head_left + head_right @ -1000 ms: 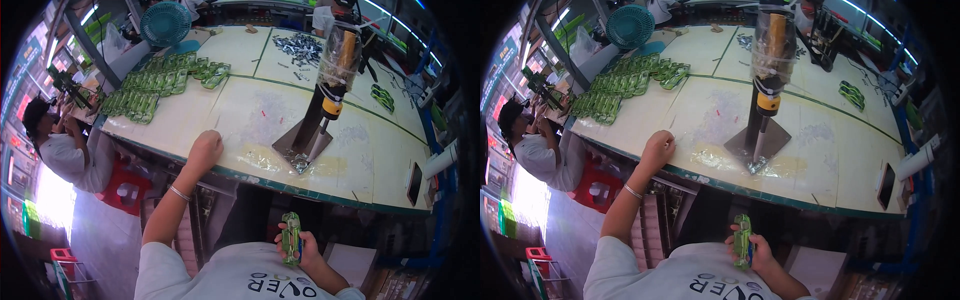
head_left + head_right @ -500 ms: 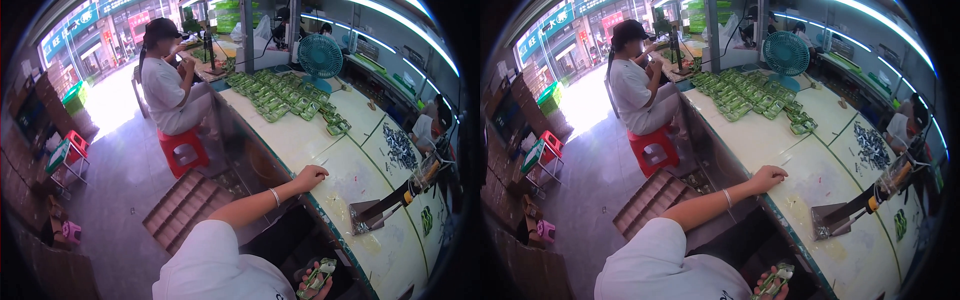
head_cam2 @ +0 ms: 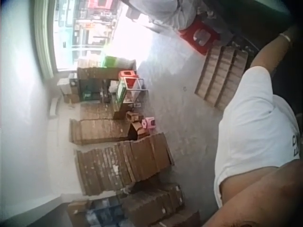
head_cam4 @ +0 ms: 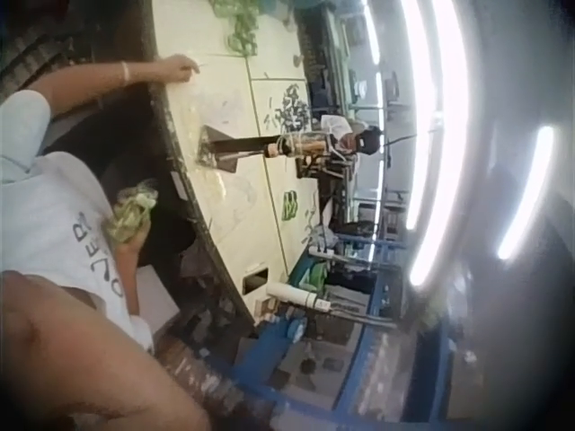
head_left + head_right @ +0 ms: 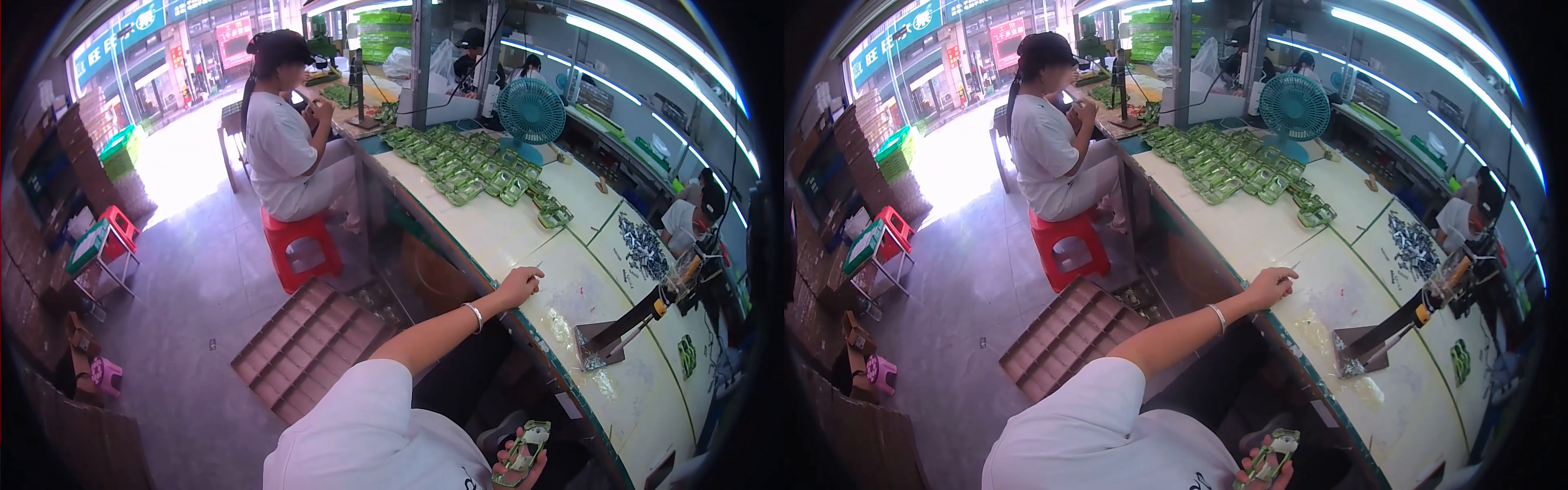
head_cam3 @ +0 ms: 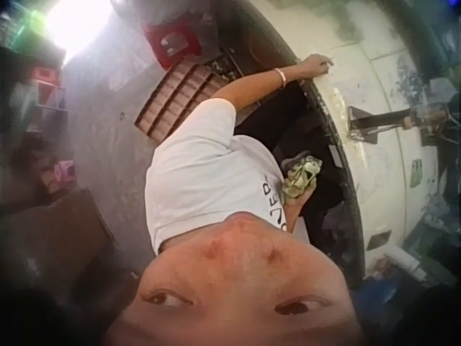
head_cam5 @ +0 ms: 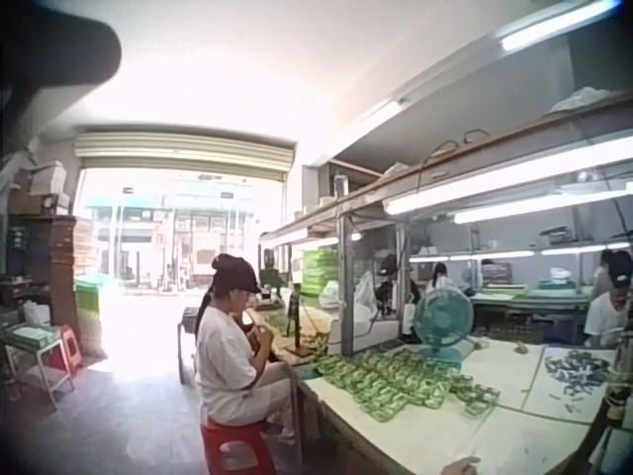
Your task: The person assembles toy car bodies by pressing them against a mounted tool and attaching transparent plastic inserts into each body by hand.
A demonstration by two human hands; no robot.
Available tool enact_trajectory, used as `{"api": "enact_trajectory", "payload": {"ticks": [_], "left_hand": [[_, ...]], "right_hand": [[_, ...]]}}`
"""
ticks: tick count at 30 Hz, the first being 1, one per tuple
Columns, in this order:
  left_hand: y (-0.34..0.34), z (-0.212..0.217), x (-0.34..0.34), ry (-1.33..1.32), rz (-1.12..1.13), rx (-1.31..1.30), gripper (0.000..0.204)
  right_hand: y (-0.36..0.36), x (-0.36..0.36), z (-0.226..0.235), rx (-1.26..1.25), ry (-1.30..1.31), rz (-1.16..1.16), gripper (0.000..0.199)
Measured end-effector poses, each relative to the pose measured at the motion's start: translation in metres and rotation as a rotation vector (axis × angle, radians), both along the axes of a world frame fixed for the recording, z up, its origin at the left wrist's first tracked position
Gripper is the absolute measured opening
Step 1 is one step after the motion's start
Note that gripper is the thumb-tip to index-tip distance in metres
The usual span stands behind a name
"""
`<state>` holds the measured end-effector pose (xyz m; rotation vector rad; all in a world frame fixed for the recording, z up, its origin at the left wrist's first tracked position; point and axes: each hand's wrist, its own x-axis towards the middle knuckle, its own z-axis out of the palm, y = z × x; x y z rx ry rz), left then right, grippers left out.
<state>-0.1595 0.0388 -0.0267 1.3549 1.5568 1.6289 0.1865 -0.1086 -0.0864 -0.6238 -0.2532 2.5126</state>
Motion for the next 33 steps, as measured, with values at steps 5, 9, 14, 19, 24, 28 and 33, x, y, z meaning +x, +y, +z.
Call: {"api": "enact_trajectory", "payload": {"ticks": [5,9,14,19,24,28,33], "left_hand": [[-0.001,0.0,0.003,-0.135,-0.048,-0.035,0.024],[-0.018,0.013,0.014,-0.383,-0.185,-0.04,0.023],[-0.07,0.044,0.047,-0.482,-0.296,-0.06,0.023],[-0.089,0.048,0.087,-0.507,-0.496,-0.057,0.025],[-0.093,0.047,0.114,-0.446,-0.641,0.029,0.022],[-0.095,0.057,0.126,0.023,-0.566,0.129,0.024],[-0.095,0.054,0.124,0.228,-0.562,0.138,0.028]], "right_hand": [[-0.005,-0.004,0.021,-0.014,-0.024,-0.064,0.059],[-0.002,-0.016,0.033,0.162,-0.066,-0.203,0.055],[0.039,-0.03,0.066,0.462,-0.171,-0.057,0.063],[0.061,-0.035,0.076,0.721,-0.403,-0.067,0.069],[0.066,-0.033,0.097,1.085,-0.75,-0.052,0.069],[0.068,-0.034,0.097,1.419,-0.939,-0.245,0.067],[0.071,-0.035,0.096,1.54,-0.975,-0.279,0.067]]}}
